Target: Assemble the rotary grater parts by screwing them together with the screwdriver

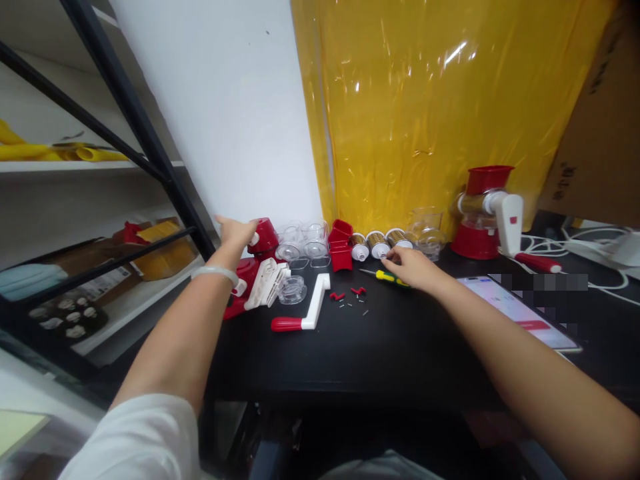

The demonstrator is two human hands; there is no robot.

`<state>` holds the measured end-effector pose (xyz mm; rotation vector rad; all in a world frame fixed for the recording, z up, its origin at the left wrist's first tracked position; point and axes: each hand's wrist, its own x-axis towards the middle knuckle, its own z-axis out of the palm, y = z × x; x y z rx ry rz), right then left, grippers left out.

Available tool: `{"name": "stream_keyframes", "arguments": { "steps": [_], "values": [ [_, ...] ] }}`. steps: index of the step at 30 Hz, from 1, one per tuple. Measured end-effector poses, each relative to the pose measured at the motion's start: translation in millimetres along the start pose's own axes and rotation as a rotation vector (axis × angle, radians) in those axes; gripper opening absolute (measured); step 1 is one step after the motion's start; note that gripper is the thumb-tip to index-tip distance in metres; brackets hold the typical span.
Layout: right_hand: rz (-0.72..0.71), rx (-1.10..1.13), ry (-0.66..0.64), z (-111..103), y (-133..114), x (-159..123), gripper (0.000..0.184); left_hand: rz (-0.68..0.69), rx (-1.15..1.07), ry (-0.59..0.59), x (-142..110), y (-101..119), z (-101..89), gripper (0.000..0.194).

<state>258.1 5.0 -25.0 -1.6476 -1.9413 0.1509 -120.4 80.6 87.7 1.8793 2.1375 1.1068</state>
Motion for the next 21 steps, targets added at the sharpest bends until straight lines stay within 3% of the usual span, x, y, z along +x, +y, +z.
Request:
{"name": "stream_keyframes", "arguments": {
  "steps": [5, 10, 15, 21],
  "values": [
    [-0.007, -0.302, -0.123, 4.0, 10.9, -3.1, 0.047, 0.249, 0.255, -0.042, -74.4, 49.0, 5.4, 0.063],
    [0.052, -0.33, -0.239, 13.2, 15.1, -6.8, 0.054, 0.386, 0.606, -0.133, -150.3, 78.8, 37.3, 0.054],
    [0.053, -0.277, -0.228, 19.5, 18.8, -3.2, 0.04, 0.356, 0.682, -0.295, -159.6, 73.4, 67.2, 0.045],
    [0.055, -0.226, -0.227, 20.1, 20.2, -1.0, 0.034, 0.372, 0.656, -0.373, -155.1, 53.9, 74.5, 0.05]
  ]
}}
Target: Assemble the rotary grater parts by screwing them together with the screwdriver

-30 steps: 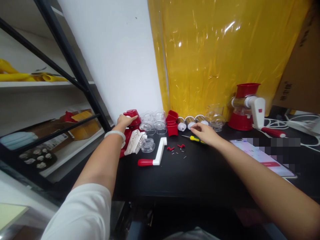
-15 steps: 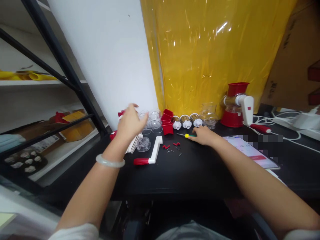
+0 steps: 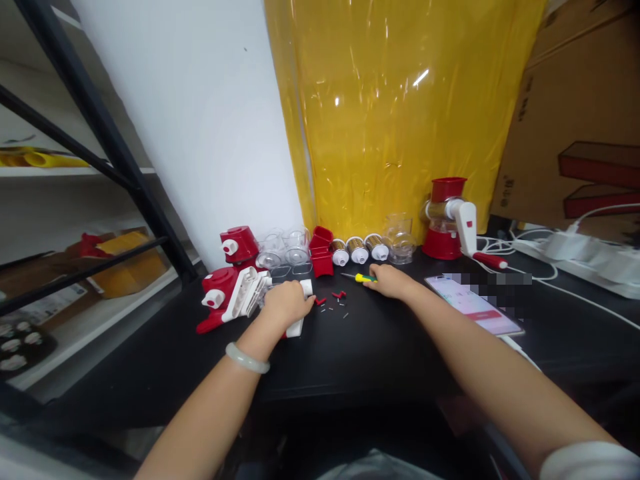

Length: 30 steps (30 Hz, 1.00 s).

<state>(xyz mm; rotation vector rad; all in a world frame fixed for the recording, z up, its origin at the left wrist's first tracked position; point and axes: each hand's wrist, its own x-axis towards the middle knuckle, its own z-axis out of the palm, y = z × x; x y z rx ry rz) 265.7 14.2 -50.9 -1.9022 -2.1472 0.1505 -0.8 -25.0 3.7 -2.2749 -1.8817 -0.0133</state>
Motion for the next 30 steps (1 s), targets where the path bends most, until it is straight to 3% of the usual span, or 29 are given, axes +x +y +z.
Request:
{"name": "stream_keyframes", "arguments": {
  "steps": [7, 13, 19, 23, 27, 30],
  "values": [
    [-0.013, 0.087, 0.062, -9.9, -0.1, -2.5, 0.029, 0.109, -0.216, 0.013, 11.3, -14.7, 10.6, 0.033],
    [-0.041, 0.178, 0.218, -24.4, -6.3, -8.6, 0.028, 0.138, -0.545, 0.214, 16.9, -20.9, 8.5, 0.02],
    [0.01, 0.507, 0.575, -36.3, -19.3, -11.3, 0.032, -0.017, -0.809, 0.403, 17.4, -16.1, 4.1, 0.03],
    [0.005, 0.724, 0.819, -44.9, -23.6, -16.1, 0.036, 0.015, -0.878, 0.461, 17.1, -15.2, 1.8, 0.04],
    [-0.101, 0.858, 0.841, -47.1, -28.2, -21.9, 0.035, 0.072, -0.859, 0.467, 16.6, -15.2, 5.6, 0.038],
    [-0.163, 0.817, 0.804, -43.6, -34.0, -24.9, 0.032, 0.139, -0.799, 0.465, 16.1, -14.3, 8.5, 0.035]
  ]
}}
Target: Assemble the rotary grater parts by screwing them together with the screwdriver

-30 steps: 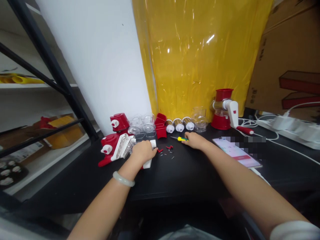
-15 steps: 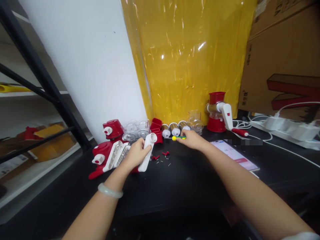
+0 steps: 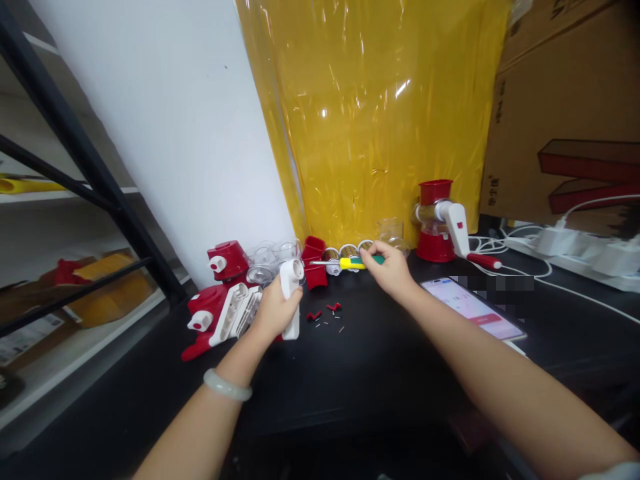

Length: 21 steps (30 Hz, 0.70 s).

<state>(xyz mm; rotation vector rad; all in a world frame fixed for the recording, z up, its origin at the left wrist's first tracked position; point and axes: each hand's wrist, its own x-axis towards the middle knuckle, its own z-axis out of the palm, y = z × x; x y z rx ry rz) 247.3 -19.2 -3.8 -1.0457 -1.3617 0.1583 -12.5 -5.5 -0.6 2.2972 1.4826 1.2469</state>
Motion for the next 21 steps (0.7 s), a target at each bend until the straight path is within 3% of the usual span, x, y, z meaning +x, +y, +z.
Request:
{"name": "stream_keyframes", "arguments": {
  "steps": [7, 21],
  "values": [
    [-0.035, -0.071, -0.09, 5.8, -3.0, -7.2, 0.027, 0.017, 0.061, -0.052, -2.5, 4.6, 1.2, 0.038],
    [-0.059, -0.118, -0.091, 5.3, -4.0, -8.6, 0.026, 0.064, 0.123, -0.089, -4.5, 4.3, 2.3, 0.034]
  ]
}}
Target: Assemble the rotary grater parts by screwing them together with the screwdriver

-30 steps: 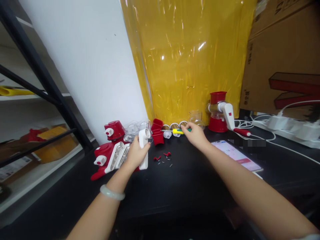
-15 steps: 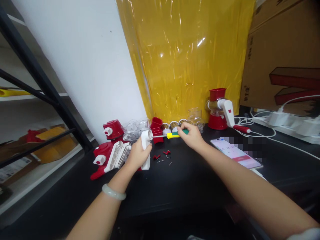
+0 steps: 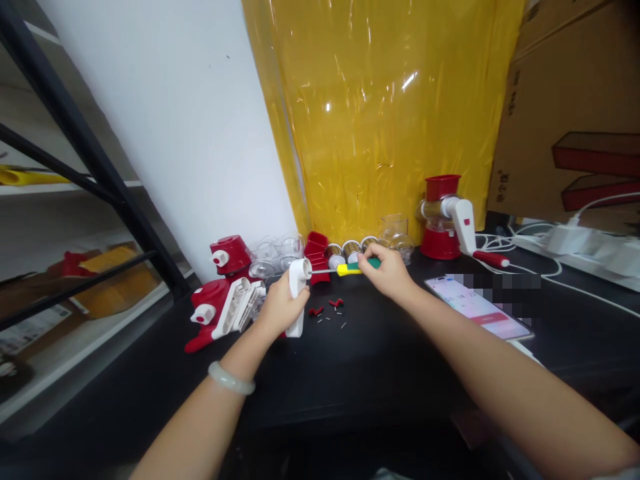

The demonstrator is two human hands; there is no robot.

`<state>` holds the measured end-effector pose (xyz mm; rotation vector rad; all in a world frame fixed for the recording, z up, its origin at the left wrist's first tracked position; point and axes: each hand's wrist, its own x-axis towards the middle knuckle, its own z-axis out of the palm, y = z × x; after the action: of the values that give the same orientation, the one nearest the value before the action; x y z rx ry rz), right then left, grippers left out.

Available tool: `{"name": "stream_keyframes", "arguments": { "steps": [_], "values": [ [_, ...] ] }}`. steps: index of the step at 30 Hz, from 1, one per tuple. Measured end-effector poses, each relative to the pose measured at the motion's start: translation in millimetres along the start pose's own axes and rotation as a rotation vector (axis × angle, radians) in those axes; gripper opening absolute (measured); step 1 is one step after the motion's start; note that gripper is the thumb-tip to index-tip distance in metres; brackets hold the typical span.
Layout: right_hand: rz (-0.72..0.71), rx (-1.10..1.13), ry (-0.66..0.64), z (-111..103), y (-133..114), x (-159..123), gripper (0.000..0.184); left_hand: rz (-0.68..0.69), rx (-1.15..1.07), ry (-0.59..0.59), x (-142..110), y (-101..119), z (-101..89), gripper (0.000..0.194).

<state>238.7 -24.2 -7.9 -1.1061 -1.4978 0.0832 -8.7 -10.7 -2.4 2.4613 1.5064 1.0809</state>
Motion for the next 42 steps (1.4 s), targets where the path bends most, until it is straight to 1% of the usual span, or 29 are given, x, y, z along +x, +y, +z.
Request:
{"name": "stream_keyframes", "arguments": {
  "steps": [2, 5, 8, 11, 15, 19, 22, 24, 26, 30, 34, 38, 42],
  "values": [
    [0.006, 0.027, 0.01, 0.4, 0.2, -0.1, 0.026, 0.007, 0.006, 0.004, 0.0, -0.8, 0.2, 0.035],
    [0.058, 0.134, 0.03, 2.0, 0.9, 1.0, 0.025, 0.001, 0.024, -0.007, -0.2, -1.8, 0.8, 0.034],
    [0.127, 0.259, 0.045, 4.3, 1.3, 3.2, 0.03, -0.004, 0.038, -0.025, -0.5, -2.8, 2.1, 0.033],
    [0.153, 0.319, 0.025, 6.1, 2.3, 4.2, 0.034, -0.006, 0.036, -0.025, -0.4, -4.0, 3.3, 0.032],
    [0.177, 0.304, -0.071, 6.7, 6.5, 2.3, 0.035, -0.025, 0.017, -0.019, 0.6, -5.8, 4.0, 0.035],
    [0.232, 0.189, -0.158, 5.6, 11.7, -0.1, 0.038, -0.048, -0.003, -0.033, 1.9, -8.3, 5.0, 0.038],
    [0.246, 0.091, -0.151, 6.0, 16.2, 0.7, 0.038, -0.034, -0.011, -0.058, 2.6, -10.8, 7.6, 0.035],
    [0.242, 0.078, -0.134, 7.6, 19.9, 2.1, 0.037, -0.013, -0.036, -0.074, 2.7, -12.0, 9.5, 0.032],
    [0.263, 0.117, -0.134, 10.2, 23.9, 3.1, 0.036, -0.01, -0.062, -0.09, 2.4, -12.2, 11.0, 0.03],
    [0.355, 0.258, -0.163, 15.8, 29.6, 3.4, 0.036, -0.036, -0.085, -0.123, 1.4, -11.2, 11.6, 0.033],
    [0.414, 0.353, -0.171, 19.0, 30.8, 3.0, 0.04, -0.046, -0.08, -0.137, 0.8, -9.8, 10.9, 0.035],
    [0.417, 0.385, -0.177, 20.2, 31.6, 2.2, 0.043, -0.047, -0.085, -0.139, 0.8, -10.1, 11.1, 0.034],
    [0.402, 0.42, -0.166, 22.9, 37.7, 0.4, 0.041, -0.083, -0.086, -0.144, 1.7, -13.7, 12.9, 0.035]
  ]
}}
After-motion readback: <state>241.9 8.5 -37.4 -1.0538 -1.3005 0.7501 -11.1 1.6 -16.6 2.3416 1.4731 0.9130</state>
